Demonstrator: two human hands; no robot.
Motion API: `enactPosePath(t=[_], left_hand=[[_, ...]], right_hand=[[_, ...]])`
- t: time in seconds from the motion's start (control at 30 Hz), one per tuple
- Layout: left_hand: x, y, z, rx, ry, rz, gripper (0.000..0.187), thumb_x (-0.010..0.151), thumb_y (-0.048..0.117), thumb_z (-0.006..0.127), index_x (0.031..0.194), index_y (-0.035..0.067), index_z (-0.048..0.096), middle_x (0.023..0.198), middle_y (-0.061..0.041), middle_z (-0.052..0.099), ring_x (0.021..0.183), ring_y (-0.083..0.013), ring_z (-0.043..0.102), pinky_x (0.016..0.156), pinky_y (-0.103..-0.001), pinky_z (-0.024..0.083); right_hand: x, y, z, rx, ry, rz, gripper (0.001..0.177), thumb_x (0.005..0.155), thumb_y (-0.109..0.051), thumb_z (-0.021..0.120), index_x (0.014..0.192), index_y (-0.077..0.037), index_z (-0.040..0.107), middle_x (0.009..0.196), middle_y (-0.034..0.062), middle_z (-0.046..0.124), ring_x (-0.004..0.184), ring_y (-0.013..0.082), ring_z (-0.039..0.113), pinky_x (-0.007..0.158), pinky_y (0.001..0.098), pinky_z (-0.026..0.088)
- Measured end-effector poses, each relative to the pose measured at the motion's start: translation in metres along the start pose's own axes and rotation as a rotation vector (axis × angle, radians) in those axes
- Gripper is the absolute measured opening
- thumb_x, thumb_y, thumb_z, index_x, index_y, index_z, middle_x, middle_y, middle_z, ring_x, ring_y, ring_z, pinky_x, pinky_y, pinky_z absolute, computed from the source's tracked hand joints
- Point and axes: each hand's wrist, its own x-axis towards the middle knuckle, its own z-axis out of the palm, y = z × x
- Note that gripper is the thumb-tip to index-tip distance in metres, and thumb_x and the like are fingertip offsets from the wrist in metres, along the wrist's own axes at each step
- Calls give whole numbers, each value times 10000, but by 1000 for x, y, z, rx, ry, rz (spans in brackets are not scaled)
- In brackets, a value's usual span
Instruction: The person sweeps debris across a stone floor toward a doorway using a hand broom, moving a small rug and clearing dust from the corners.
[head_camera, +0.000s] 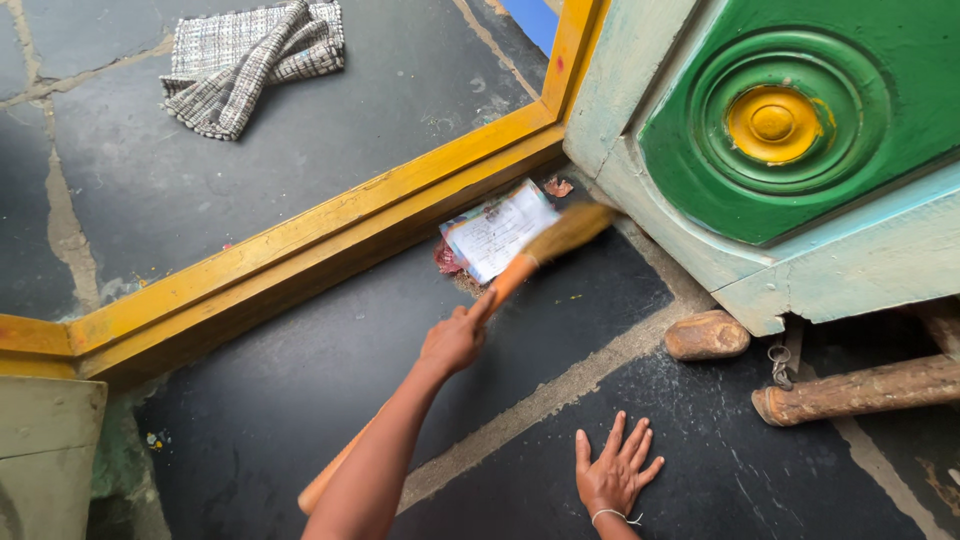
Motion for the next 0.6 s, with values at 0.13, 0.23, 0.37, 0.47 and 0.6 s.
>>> enactPosePath(t=[0.13, 0.23, 0.37, 0.47, 0.6], left_hand=[[-22, 0, -12, -22, -4, -41, 726, 999, 263, 511, 1610, 447, 164, 1170, -204, 607, 931, -431, 693, 846, -541, 545], [-42, 12, 3, 13, -59, 32, 724, 986, 261, 518, 1593, 460, 175, 1173, -202, 600, 920, -437, 685, 832, -545, 547], [-33, 26, 5, 0, -53, 8, 679, 1001, 274, 520, 1582, 436, 209, 1154, -215, 595, 900, -435, 677, 802, -550, 554], [-27, 32, -7, -81, 32, -37, 759, 976, 224, 527, 1620, 376, 157, 1087, -222, 594, 824, -426, 679, 760, -544, 550], [-80, 19, -7, 42, -50, 173, 680, 999, 195, 500, 1596, 370, 227, 1068, -190, 565, 701, -379, 659, 643, -507, 557]], right_hand=[[1, 0, 1, -9, 13, -2, 871, 921, -707, 325, 1584, -150, 236, 1653, 238, 137, 1527, 364, 124, 1182, 666, -17], [1, 0, 1, -8, 20, 1, 867, 923, -708, 325, 1585, -155, 237, 1657, 235, 142, 1533, 360, 129, 1190, 663, -19], [1, -1, 2, -5, 26, 8, 874, 911, -712, 326, 1587, -164, 244, 1653, 225, 151, 1530, 357, 135, 1192, 656, -20], [1, 0, 1, -4, 18, 3, 867, 919, -710, 325, 1582, -157, 254, 1662, 227, 152, 1532, 352, 138, 1192, 659, -23], [3, -2, -3, -10, 31, -7, 868, 920, -712, 325, 1577, -150, 257, 1650, 231, 152, 1525, 359, 136, 1187, 656, -23]])
